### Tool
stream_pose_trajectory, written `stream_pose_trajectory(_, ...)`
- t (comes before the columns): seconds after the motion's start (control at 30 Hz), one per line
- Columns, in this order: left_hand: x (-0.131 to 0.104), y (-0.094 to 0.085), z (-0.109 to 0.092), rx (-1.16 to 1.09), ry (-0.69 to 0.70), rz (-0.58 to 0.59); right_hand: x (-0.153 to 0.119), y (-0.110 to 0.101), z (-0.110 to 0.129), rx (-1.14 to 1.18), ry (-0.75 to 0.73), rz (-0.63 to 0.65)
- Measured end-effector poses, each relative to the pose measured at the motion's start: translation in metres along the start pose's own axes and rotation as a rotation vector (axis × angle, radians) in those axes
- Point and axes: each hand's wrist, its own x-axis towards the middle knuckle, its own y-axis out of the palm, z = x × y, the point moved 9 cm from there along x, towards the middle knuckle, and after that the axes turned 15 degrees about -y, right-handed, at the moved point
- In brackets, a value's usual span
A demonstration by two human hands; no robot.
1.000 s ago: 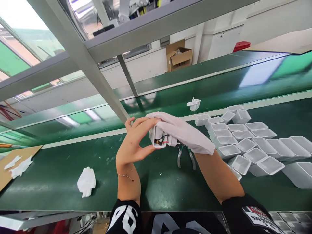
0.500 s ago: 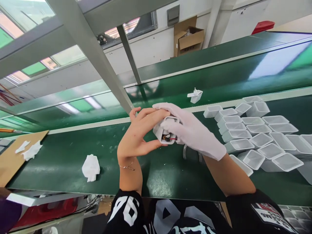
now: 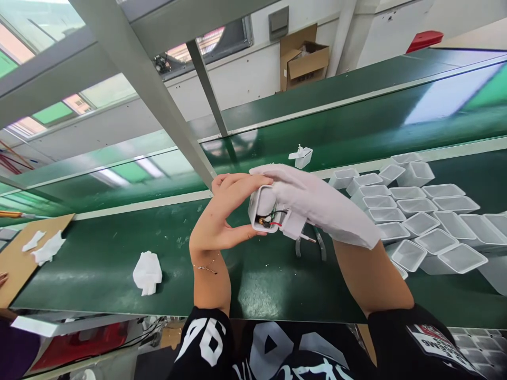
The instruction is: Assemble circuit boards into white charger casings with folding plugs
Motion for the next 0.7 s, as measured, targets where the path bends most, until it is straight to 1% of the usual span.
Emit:
stream_pose_trajectory(0.13,0.000,0.004,-0.002,0.072,0.001,0.036,-0.005,0.010,0.003,0.037,0.099,0.056)
stream_pose_trajectory(0.23,0.000,0.007,-0.002,0.089,0.006,0.064,-0.006,0.013,0.002,0.027,0.130,0.077)
stream_pose_trajectory(0.43,-0.001,0.009,-0.003,0.081,0.012,0.067,-0.005,0.017,0.004,-0.005,0.086,0.161)
stream_pose_trajectory(0.5,-0.001,0.009,-0.003,0.091,0.011,0.066,-0.005,0.016,0.005,-0.025,0.084,0.125)
stream_pose_trajectory(0.6,0.001,0.010,0.002,0.056,0.004,0.073,-0.005,0.009,0.003,-0.069,0.089,0.016)
stream_pose_trajectory(0.63,0.002,0.010,0.005,0.005,0.006,0.082,-0.004,0.008,0.003,-0.075,0.084,0.006)
stream_pose_trajectory(0.7,0.004,0.010,0.013,-0.153,0.011,0.108,-0.003,0.010,0.001,-0.047,0.058,0.035)
